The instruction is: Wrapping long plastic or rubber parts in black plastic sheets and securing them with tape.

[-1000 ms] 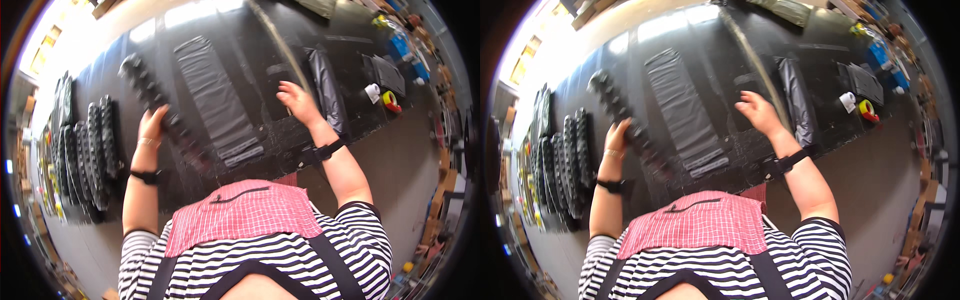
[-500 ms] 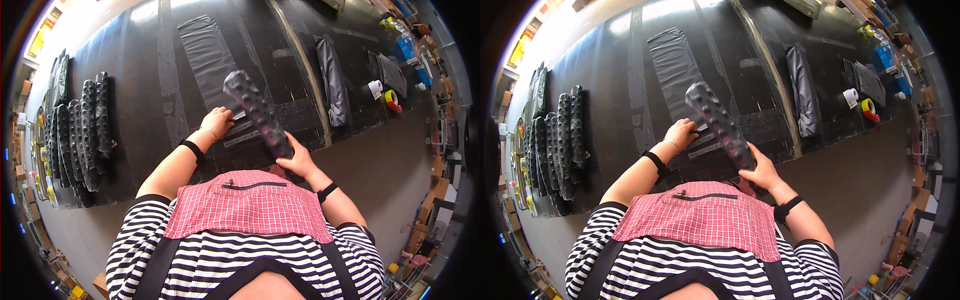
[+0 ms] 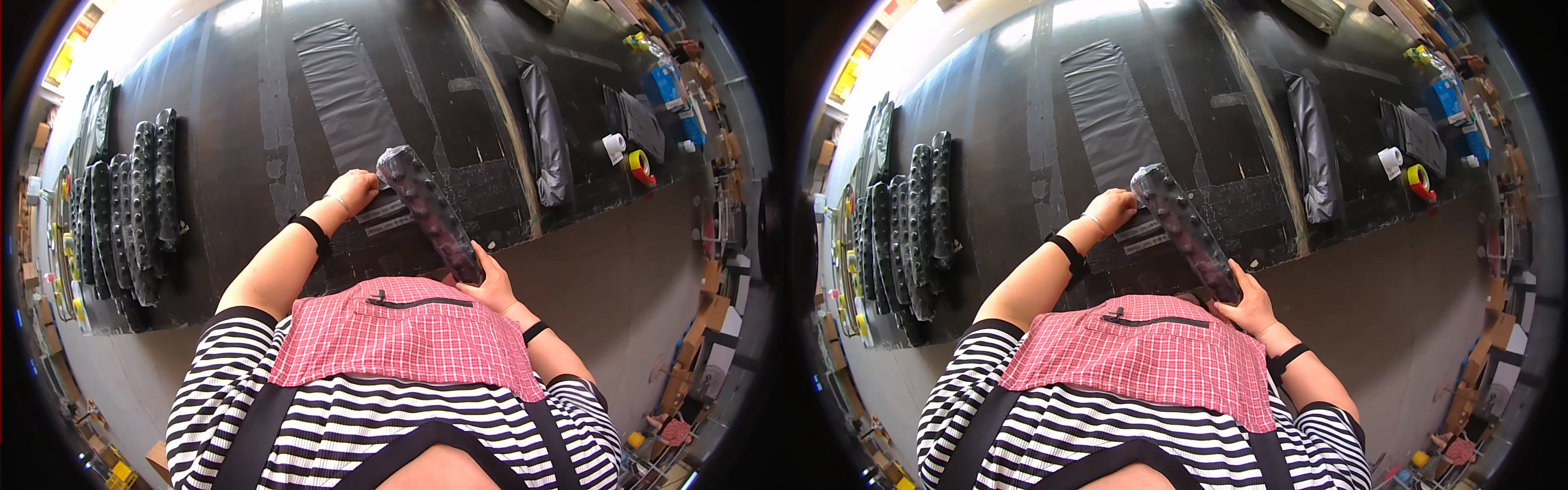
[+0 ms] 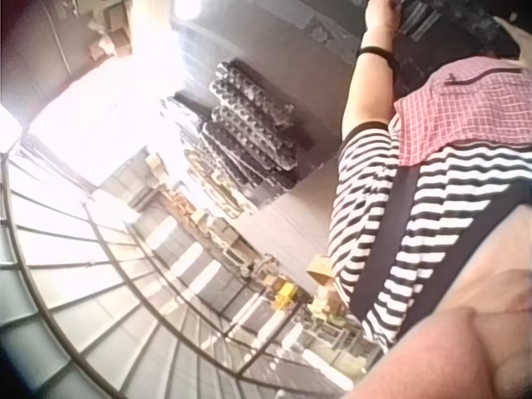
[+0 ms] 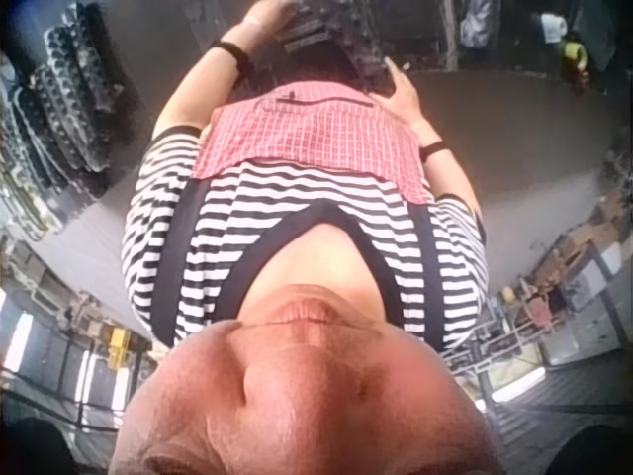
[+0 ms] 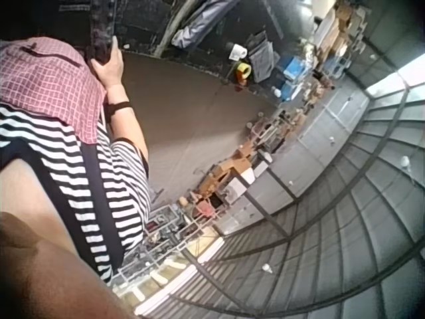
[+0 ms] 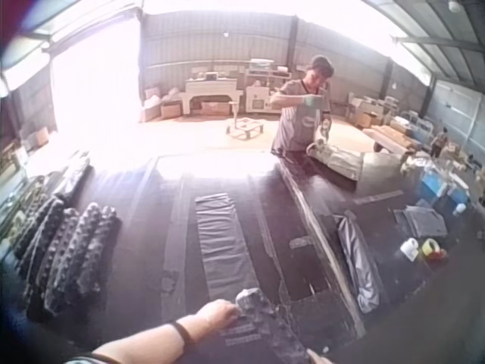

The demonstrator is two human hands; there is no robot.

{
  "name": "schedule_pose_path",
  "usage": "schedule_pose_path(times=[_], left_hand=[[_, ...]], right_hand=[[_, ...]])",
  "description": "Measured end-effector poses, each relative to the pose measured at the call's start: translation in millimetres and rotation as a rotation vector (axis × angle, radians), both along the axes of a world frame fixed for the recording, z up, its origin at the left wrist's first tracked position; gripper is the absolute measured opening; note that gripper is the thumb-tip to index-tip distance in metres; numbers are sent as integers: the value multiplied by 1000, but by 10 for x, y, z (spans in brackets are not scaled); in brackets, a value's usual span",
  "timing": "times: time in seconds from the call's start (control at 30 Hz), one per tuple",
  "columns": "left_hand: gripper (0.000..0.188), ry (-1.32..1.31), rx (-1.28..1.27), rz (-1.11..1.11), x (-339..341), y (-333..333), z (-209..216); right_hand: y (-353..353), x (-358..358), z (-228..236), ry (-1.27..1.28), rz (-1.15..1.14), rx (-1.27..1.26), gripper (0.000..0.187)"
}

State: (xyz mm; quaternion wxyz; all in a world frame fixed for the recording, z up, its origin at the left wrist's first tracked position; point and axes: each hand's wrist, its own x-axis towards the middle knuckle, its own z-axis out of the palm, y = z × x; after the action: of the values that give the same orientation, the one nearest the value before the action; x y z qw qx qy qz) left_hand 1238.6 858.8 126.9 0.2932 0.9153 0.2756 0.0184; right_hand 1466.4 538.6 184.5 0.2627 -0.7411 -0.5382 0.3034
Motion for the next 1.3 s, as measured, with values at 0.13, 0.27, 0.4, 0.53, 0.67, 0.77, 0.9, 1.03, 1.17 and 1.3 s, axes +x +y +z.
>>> schedule_pose_path(times=[0.13, 0.27, 0.4, 0.53, 0.67, 0.77, 0.9, 1.03, 1.17, 1.3], left_hand=[[17, -71, -1, 19, -9, 76, -122], [19, -113, -226, 199, -80, 138, -113], [17, -188, -212, 223, -88, 52, 9], [11, -322, 53, 142, -33, -83, 232], [19, -274, 387, 18, 38, -212, 356], [60, -145, 170, 580, 0, -349, 366], [58, 27, -258, 786, 25, -380, 318], [35, 63, -326, 659, -85, -266, -129], [31, 96, -103, 483, 136, -2, 194], [30, 163, -81, 463, 203, 389, 346]], right_hand=[[-97, 28, -54, -100, 58, 40, 92], [-161, 30, -39, -220, 127, 45, 89], [-129, 60, 122, -179, 135, -86, 89], [10, 256, 180, 282, 101, -328, 93], [150, 303, 154, 874, 50, -463, 97], [185, 261, 280, 860, -5, -474, 96], [199, 194, 217, 864, 17, -407, 91], [419, 16, 205, 771, 71, -339, 89], [930, -132, 232, 642, 92, -237, 88], [1658, -518, 165, 289, 2, -254, 94]])
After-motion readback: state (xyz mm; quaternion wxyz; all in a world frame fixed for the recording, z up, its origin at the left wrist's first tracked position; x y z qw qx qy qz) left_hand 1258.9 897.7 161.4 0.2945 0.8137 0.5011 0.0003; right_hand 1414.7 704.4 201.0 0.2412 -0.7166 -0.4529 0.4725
